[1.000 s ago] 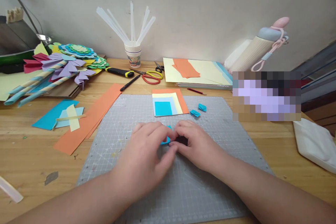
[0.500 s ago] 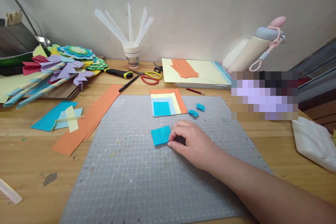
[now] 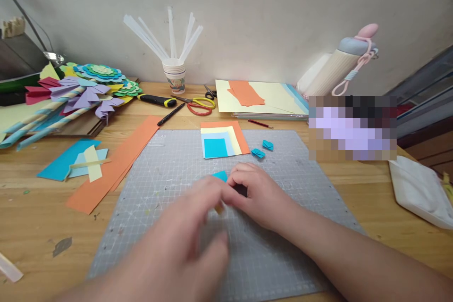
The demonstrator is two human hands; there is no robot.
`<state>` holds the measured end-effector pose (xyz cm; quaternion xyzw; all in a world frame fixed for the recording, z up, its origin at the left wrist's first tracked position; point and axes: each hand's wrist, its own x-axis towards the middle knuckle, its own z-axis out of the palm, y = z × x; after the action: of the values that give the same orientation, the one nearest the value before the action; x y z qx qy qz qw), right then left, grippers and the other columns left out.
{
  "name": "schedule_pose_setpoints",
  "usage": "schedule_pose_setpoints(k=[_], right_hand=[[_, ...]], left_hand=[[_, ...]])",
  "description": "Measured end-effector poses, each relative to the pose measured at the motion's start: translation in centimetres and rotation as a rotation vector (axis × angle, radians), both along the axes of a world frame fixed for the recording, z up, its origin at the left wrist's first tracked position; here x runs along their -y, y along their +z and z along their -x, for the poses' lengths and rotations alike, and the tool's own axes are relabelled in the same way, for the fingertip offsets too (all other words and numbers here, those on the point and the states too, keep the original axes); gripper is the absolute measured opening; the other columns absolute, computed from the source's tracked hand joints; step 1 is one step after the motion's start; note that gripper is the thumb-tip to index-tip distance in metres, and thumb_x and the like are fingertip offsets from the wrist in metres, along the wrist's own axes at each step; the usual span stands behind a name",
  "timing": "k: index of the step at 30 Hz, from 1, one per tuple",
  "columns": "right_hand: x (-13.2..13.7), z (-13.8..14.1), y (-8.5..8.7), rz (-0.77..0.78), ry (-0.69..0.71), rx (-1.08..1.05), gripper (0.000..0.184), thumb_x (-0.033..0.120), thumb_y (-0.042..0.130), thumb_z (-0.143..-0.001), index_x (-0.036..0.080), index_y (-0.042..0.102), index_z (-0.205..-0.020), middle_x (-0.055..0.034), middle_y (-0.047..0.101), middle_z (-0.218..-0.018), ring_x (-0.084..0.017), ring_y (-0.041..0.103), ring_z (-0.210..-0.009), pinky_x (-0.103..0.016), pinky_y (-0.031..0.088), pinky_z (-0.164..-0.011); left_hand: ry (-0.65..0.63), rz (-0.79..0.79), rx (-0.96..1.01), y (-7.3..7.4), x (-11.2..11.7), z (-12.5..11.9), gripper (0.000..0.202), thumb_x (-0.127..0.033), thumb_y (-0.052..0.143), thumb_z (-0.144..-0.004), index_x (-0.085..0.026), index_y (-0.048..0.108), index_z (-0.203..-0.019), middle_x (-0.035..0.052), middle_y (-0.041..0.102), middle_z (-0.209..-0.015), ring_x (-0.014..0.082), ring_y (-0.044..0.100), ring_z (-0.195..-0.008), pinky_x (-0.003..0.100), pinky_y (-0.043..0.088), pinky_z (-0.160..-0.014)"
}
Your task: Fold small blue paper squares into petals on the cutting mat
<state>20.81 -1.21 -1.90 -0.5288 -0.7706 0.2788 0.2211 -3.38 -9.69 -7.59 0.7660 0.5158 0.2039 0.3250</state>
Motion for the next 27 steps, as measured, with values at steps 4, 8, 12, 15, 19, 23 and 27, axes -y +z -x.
schedule_pose_setpoints(k=[4,8,12,15,19,23,27], right_hand=[[0.2,0.2,0.1,0.001,-0.004,-0.012,0.013,0.011,0.068,-0.078,0.019,0.062,-0.070,0.0012,0.060,-0.076,-0.017,0.054,-0.082,-0.031,0.039,-0.075],[0.3,0.3,0.3,0.001,0.005,-0.012,0.013,0.010,0.068,-0.078,0.019,0.062,-0.071,0.0013,0.060,-0.076,-0.017,0.054,-0.083,-0.031,0.039,-0.075],[0.2,0.2,0.3,0.008,0.007,-0.012,0.011,0.012,0.069,-0.079,0.019,0.062,-0.073,0.0013,0.061,-0.077,-0.017,0.055,-0.083,-0.031,0.038,-0.075],[0.1,0.2,0.3,0.019,0.010,-0.016,0.013,0.011,0.069,-0.078,0.019,0.062,-0.072,0.0015,0.061,-0.077,-0.017,0.055,-0.083,-0.031,0.038,-0.075],[0.1,0.2,0.4,0.024,0.013,-0.022,0.017,0.009,0.070,-0.077,0.018,0.059,-0.068,0.0022,0.059,-0.074,-0.016,0.054,-0.082,-0.030,0.038,-0.074],[0.3,0.1,0.4,0.020,0.026,-0.021,0.018,0.008,0.070,-0.077,0.018,0.058,-0.068,0.0025,0.057,-0.073,-0.016,0.054,-0.082,-0.030,0.037,-0.075],[0.2,0.1,0.4,0.029,0.029,-0.020,0.017,0.009,0.070,-0.077,0.018,0.058,-0.068,0.0024,0.058,-0.074,-0.016,0.054,-0.081,-0.031,0.037,-0.075]], left_hand=[[-0.099,-0.007,-0.121,7.6,-8.5,-5.4,0.016,-0.021,0.060,-0.081,-0.022,0.058,-0.097,0.0043,0.060,-0.102,0.0243,0.056,-0.097,0.041,0.047,-0.085],[-0.165,-0.075,-0.235,7.6,-9.5,-5.7,0.004,-0.019,0.055,-0.084,-0.020,0.059,-0.085,0.0038,0.058,-0.090,0.0236,0.054,-0.090,0.040,0.045,-0.079],[-0.155,-0.086,-0.246,6.5,-8.9,-5.0,0.011,-0.020,0.053,-0.086,-0.020,0.059,-0.077,0.0024,0.059,-0.083,0.0221,0.054,-0.085,0.037,0.043,-0.074],[-0.137,-0.052,-0.204,6.6,-9.1,-5.0,0.011,-0.019,0.056,-0.084,-0.020,0.059,-0.073,0.0013,0.059,-0.081,0.0207,0.055,-0.083,0.035,0.043,-0.073],[-0.150,-0.022,-0.179,6.7,-9.1,-4.8,0.013,-0.017,0.056,-0.084,-0.022,0.061,-0.073,-0.0001,0.059,-0.079,0.0192,0.055,-0.080,0.032,0.041,-0.071],[-0.153,-0.023,-0.207,6.9,-8.9,-4.8,0.013,-0.020,0.055,-0.085,-0.022,0.061,-0.072,-0.0001,0.059,-0.077,0.0196,0.055,-0.078,0.032,0.040,-0.069],[-0.140,-0.026,-0.219,7.1,-8.8,-4.9,0.016,-0.025,0.054,-0.086,-0.021,0.059,-0.071,0.0003,0.059,-0.075,0.0200,0.054,-0.076,0.032,0.039,-0.067]])
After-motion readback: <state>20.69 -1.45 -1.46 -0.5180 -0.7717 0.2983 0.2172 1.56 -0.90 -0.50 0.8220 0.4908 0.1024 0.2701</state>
